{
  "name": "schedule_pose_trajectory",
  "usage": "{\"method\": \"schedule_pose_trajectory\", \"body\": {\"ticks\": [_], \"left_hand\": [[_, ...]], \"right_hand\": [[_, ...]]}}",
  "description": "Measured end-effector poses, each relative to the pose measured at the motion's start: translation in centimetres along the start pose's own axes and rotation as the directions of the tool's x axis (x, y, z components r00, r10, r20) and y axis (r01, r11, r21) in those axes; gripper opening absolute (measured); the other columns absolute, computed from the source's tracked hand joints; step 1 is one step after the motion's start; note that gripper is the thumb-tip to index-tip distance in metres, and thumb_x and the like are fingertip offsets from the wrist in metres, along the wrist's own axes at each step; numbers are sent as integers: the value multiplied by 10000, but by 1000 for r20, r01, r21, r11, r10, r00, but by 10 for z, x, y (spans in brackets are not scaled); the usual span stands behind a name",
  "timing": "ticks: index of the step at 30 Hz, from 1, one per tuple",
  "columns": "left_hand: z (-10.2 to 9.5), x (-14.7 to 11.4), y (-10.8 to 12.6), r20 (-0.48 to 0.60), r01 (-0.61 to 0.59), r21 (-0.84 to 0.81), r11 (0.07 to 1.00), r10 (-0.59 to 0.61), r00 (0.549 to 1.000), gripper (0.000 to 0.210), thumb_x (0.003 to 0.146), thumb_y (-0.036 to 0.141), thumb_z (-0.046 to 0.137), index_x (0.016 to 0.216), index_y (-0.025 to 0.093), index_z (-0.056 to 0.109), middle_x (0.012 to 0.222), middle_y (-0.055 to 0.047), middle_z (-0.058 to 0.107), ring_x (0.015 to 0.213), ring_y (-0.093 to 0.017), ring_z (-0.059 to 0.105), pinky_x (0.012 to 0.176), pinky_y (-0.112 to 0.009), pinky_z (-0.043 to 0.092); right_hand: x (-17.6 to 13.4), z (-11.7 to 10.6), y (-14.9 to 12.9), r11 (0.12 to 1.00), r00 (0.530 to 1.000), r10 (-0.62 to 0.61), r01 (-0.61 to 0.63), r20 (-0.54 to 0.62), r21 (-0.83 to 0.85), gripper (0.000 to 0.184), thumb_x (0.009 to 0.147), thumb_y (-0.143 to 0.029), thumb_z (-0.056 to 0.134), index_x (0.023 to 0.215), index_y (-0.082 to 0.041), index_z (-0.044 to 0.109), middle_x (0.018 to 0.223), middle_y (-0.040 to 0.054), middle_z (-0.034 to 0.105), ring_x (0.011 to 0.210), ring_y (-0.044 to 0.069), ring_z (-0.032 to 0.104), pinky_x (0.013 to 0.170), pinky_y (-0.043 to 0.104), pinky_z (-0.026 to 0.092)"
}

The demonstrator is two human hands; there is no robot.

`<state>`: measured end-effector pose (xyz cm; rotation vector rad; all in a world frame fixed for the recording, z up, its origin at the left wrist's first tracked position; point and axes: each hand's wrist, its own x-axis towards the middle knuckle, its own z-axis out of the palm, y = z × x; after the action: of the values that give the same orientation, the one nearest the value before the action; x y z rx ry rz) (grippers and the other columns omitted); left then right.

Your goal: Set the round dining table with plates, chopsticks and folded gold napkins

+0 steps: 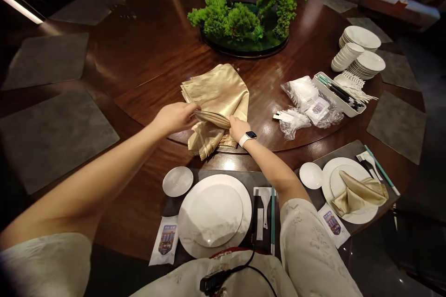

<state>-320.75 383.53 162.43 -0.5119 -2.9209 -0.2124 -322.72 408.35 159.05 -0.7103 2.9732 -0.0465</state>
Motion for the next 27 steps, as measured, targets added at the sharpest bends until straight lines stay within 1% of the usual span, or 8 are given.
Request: {"method": "schedule_pose_trajectory", "body": {"ticks": [3, 7, 9, 12, 18, 21, 24, 27], "left_hand": [[-32, 19, -3, -16, -130, -173, 976, 129, 991, 384, 823, 411, 562, 1143, 205, 615, 1020, -41, 648, 973, -226, 630, 887, -336, 463], [-43, 55, 6, 63, -130, -379, 916, 166, 984, 493, 818, 518, 563, 1158, 165, 622, 1019, -30, 642, 901, -172, 606, 875, -326, 465], [-23, 77, 18, 141, -88, -473, 876, 174, 975, 537, 793, 543, 591, 1166, 158, 621, 1029, -37, 654, 852, -149, 600, 836, -303, 476], [34, 115, 47, 223, -62, -556, 829, 221, 950, 508, 748, 515, 642, 1111, 160, 648, 1009, -49, 685, 807, -143, 602, 795, -274, 490], [139, 170, 128, 238, -68, -539, 840, 229, 944, 291, 745, 276, 606, 1001, 161, 680, 1040, -70, 710, 885, -188, 627, 852, -303, 502], [155, 172, 166, 153, -90, -509, 856, 193, 969, 310, 777, 213, 584, 1066, 144, 672, 1115, -106, 691, 1013, -235, 620, 944, -361, 475], [158, 151, 196, -84, -138, -456, 879, 111, 990, 358, 844, 188, 526, 1183, 148, 633, 1230, -132, 640, 1125, -264, 579, 1017, -431, 425], [163, 120, 211, -165, -311, -422, 851, 265, 950, 314, 904, 188, 452, 1142, 148, 653, 1178, -129, 657, 1096, -249, 584, 977, -417, 447]], "right_hand": [[-23, -20, 20, 994, 998, 59, -56, -31, 96, 404, 870, -165, 386, 1269, -137, 442, 1044, 156, 682, 934, 305, 662, 817, 408, 513], [-69, -17, 49, 926, 995, -80, 99, -67, 365, 687, 765, -105, 392, 1440, -103, 266, 1128, 146, 663, 970, 293, 654, 869, 439, 510], [-93, 0, 59, 852, 979, -154, 199, -130, 485, 751, 736, -78, 375, 1471, -106, 222, 1311, 159, 578, 1135, 262, 599, 968, 429, 481], [-118, 33, 73, 792, 980, -153, 198, -126, 578, 692, 724, -67, 373, 1413, -131, 334, 1402, 142, 505, 1257, 216, 514, 1056, 381, 427], [-134, 80, 118, 816, 988, 92, -146, 124, 559, 561, 706, -61, 380, 1253, -140, 472, 958, 73, 635, 824, 214, 589, 831, 333, 472], [-137, 91, 139, 788, 962, 203, -271, 182, 552, 517, 704, -78, 389, 1205, -157, 493, 819, 26, 595, 707, 203, 539, 752, 306, 441], [-138, 98, 153, 713, 958, 214, -288, 192, 639, 466, 684, -97, 397, 1126, -183, 518, 796, 0, 563, 697, 184, 515, 723, 277, 419], [-136, 103, 159, 640, 967, 201, -251, 158, 726, 407, 650, -119, 400, 1028, -193, 534, 806, -7, 553, 736, 173, 505, 733, 266, 414]]}}
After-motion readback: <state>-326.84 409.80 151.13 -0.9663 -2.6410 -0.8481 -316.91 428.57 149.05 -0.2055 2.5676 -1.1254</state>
